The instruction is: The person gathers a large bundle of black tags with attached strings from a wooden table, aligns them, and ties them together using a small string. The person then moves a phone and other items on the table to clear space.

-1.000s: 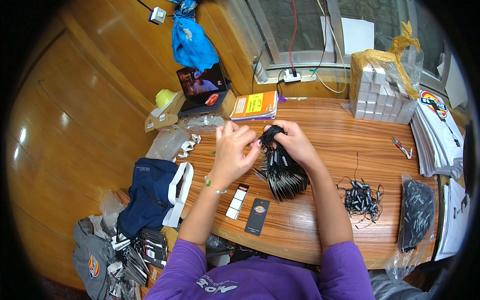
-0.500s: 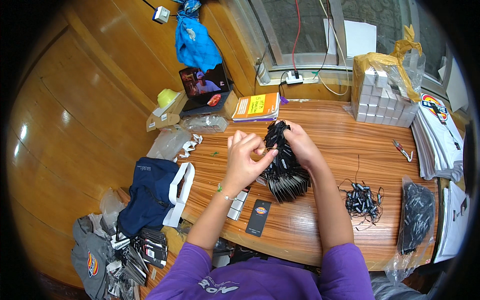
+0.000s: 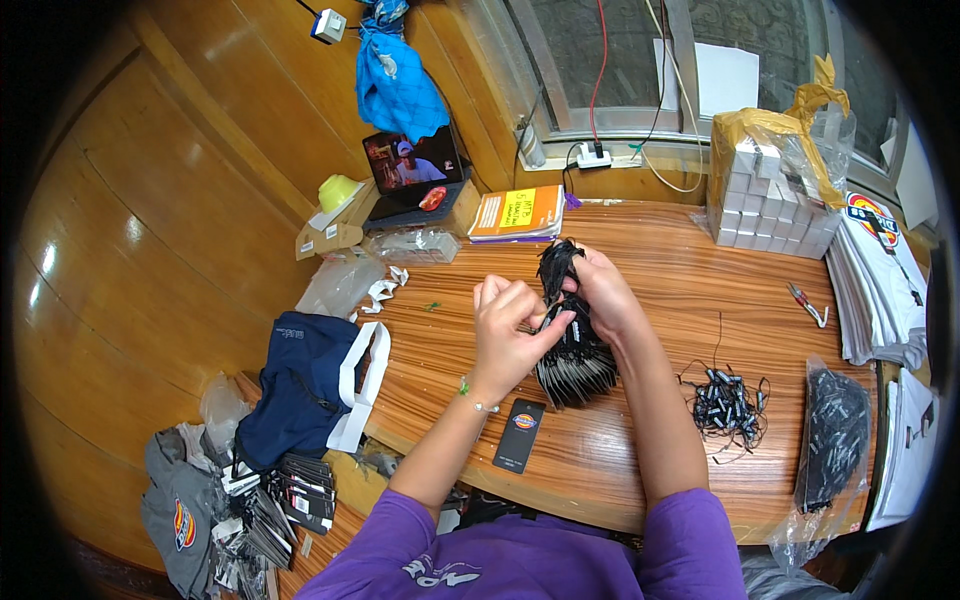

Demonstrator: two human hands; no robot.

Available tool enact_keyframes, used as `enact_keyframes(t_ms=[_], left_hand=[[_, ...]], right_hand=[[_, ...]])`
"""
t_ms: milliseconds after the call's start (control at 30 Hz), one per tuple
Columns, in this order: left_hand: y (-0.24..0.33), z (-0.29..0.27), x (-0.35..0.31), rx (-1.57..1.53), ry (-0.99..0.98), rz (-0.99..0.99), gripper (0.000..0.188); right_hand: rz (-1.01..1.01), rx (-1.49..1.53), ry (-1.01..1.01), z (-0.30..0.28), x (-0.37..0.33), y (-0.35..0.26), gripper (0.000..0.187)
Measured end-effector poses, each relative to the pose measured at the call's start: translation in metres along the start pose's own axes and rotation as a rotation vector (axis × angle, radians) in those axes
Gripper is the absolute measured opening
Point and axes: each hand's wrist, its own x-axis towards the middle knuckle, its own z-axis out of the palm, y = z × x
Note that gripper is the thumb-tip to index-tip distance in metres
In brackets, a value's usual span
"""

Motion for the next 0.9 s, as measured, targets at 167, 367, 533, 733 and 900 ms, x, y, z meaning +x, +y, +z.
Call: enact_keyframes(t_ms=[167, 367, 533, 733, 900], left_hand=[[0.012, -0.001, 0.007, 0.014, -0.043, 0.008, 0.031], [0.007, -0.005, 0.007, -0.267, -0.087, -0.232, 0.016], [0.002, -0.006, 0.007, -0.302, -0.053, -0.26, 0.016], [0.002, -0.002, 0.008, -0.212, -0.021, -0.247, 0.016], [-0.002, -0.001, 0.004, -0.148, -0.017, -0.192, 0.015]], right_hand=[[-0.127, -0.231, -0.036, 0.0, 0.001, 0.004, 0.014], [-0.16, -0.249, -0.1, 0.003, 0.0, 0.007, 0.016], [-0.164, -0.297, -0.136, 0.002, 0.0, 0.006, 0.015], [-0.22, -0.303, -0.122, 0.005, 0.001, 0.01, 0.014], [-0.134, -0.305, -0.136, 0.004, -0.001, 0.006, 0.014]])
